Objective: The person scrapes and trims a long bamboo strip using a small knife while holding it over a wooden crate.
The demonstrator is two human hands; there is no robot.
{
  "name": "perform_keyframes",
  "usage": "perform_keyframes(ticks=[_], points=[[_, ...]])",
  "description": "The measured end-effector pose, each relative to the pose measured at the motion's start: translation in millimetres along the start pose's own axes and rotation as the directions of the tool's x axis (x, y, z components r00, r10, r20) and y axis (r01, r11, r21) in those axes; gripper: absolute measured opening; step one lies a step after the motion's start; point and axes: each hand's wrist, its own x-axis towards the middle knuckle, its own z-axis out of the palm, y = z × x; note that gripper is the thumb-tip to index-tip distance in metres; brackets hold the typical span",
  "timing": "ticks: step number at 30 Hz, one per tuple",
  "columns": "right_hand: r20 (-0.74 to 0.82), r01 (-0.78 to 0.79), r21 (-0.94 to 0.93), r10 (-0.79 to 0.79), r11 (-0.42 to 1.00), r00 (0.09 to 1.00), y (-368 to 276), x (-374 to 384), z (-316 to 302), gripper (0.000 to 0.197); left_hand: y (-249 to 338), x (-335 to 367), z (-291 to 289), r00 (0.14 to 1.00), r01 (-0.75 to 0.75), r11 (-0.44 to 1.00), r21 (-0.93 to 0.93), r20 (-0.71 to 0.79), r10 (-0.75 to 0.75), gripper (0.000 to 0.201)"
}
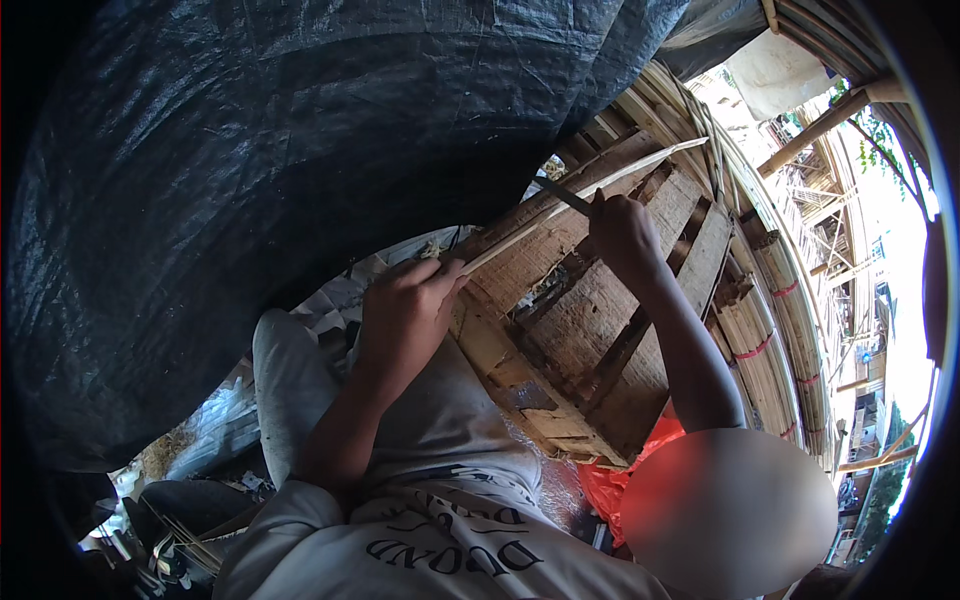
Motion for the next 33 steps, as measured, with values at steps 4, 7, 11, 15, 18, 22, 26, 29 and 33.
perform_keyframes(ticks=[4,7,11,15,18,22,26,29,33], points=[[0.044,-0.114,0.479,0.105,0.871,0.993,-0.3,10.4,-14.1,0.052,-2.5,-1.2,0.4,1.000,-0.001,1.000,0.001,-0.018,0.001,0.019],[0.017,-0.005,0.537,-0.005,0.844,1.000,11.6,12.7,-5.8,0.038,0.7,-0.2,2.4,1.000,0.001,1.000,-0.004,-0.014,-0.002,0.019],[0.119,-0.002,0.536,-0.073,0.844,0.990,10.6,14.6,4.6,0.030,2.1,-2.1,1.9,1.000,0.009,1.000,0.027,-0.005,-0.009,0.020],[-0.094,0.191,0.570,-0.167,0.799,0.981,6.2,9.6,23.7,0.025,3.1,-3.2,0.3,0.999,0.034,0.999,0.028,0.027,-0.035,0.019],[-0.094,0.237,0.568,-0.224,0.788,0.970,11.0,9.0,29.5,0.020,2.4,-4.4,1.2,0.998,0.033,0.998,0.045,0.050,-0.036,0.019],[-0.179,0.353,0.574,-0.307,0.739,0.935,6.1,7.0,22.8,0.017,1.9,-5.4,1.6,0.999,0.033,0.999,0.041,0.038,-0.034,0.018],[0.003,0.158,0.659,-0.213,0.735,0.977,-1.6,-0.1,13.2,0.021,2.1,-7.2,2.5,0.999,0.041,0.998,0.042,0.031,-0.042,0.018],[-0.010,0.152,0.629,-0.188,0.762,0.982,-2.1,-3.2,17.7,0.023,3.4,-7.8,2.8,0.998,0.047,0.998,0.034,0.032,-0.048,0.019],[-0.054,0.197,0.578,-0.204,0.792,0.978,-2.5,-1.0,26.4,0.025,3.8,-8.5,4.0,0.999,0.041,0.998,0.037,0.011,-0.042,0.020]])
